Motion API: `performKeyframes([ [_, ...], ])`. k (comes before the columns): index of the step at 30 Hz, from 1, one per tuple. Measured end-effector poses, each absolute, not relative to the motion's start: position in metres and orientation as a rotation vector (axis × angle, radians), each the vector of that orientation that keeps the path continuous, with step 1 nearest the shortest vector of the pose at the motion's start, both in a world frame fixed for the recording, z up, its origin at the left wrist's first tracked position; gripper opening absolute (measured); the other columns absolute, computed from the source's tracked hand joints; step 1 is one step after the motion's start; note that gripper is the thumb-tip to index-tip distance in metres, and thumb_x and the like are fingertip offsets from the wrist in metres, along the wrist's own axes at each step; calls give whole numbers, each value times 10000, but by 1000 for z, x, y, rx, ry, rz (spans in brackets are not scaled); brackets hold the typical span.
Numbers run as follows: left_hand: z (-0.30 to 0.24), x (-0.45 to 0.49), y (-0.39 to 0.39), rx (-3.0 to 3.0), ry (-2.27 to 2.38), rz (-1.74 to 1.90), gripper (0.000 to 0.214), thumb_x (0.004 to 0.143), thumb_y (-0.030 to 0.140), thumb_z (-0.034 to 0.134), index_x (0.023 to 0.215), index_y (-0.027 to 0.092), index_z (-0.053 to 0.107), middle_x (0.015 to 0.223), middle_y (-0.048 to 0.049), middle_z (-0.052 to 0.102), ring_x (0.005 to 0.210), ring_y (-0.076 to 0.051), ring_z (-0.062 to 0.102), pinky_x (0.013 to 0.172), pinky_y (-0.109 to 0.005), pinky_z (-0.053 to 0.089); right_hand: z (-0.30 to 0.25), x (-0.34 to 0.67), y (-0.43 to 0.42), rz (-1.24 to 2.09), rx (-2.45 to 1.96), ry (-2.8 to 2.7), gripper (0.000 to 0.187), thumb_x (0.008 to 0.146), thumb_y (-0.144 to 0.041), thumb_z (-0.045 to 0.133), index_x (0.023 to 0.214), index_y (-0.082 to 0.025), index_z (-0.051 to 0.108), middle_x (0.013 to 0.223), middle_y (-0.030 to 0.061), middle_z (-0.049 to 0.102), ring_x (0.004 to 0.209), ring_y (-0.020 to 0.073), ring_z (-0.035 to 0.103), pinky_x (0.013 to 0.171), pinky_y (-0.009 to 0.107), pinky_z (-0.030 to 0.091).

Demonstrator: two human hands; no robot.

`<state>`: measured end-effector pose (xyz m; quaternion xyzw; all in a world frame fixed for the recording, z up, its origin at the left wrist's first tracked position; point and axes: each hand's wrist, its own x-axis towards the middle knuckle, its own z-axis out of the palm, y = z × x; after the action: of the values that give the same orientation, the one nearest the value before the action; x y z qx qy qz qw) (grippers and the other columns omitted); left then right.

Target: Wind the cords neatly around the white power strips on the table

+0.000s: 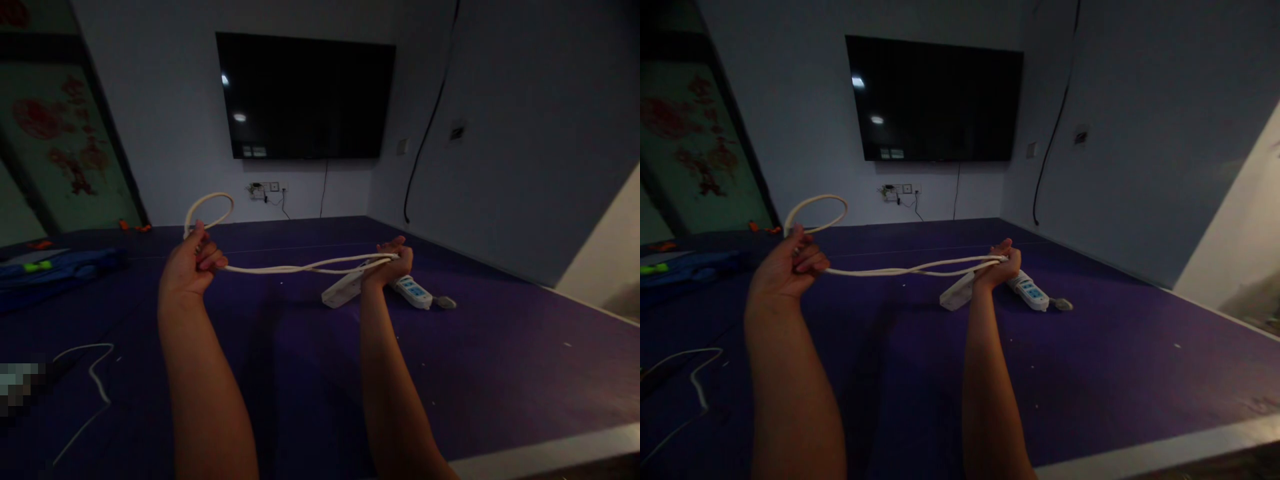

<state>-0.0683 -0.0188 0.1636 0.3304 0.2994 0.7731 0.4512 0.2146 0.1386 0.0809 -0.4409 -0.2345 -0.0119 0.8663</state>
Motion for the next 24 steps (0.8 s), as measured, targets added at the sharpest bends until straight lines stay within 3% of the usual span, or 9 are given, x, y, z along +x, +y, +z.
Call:
performKeyframes([
  [4, 162, -71, -15, 734, 773, 2050, 351, 943, 199, 342, 631, 150, 495, 318, 101, 278, 255, -37, 229, 376, -168, 371, 83, 220, 150, 157, -728, -407, 405, 858, -579, 283, 674, -223, 342, 617, -35, 426, 554, 107, 507, 584, 299, 532],
  [10, 159, -83, -15, 676, 740, 2133, 370, 951, 168, 261, 635, 158, 455, 301, 102, 234, 238, -42, 152, 294, -154, 169, 89, 227, 148, 296, -544, -443, 398, 858, -598, 264, 776, -229, 388, 657, -28, 455, 598, 110, 562, 643, 317, 552],
  [18, 153, -76, -21, 1169, 1101, 1655, 164, 857, 177, 469, 777, 144, 608, 348, 102, 283, 250, -40, 216, 284, -142, 220, 114, 215, 123, 419, -424, -751, 487, 841, -626, 318, 877, -177, 503, 700, -1, 542, 630, 123, 609, 634, 324, 550],
  [24, 151, -58, -18, 1304, 1508, 1444, 82, 687, 201, 692, 668, 145, 636, 327, 105, 298, 234, -50, 251, 269, -152, 203, 130, 201, 108, 479, -332, -897, 471, 804, -606, 444, 884, -156, 555, 714, 9, 578, 634, 117, 611, 620, 293, 539],
])
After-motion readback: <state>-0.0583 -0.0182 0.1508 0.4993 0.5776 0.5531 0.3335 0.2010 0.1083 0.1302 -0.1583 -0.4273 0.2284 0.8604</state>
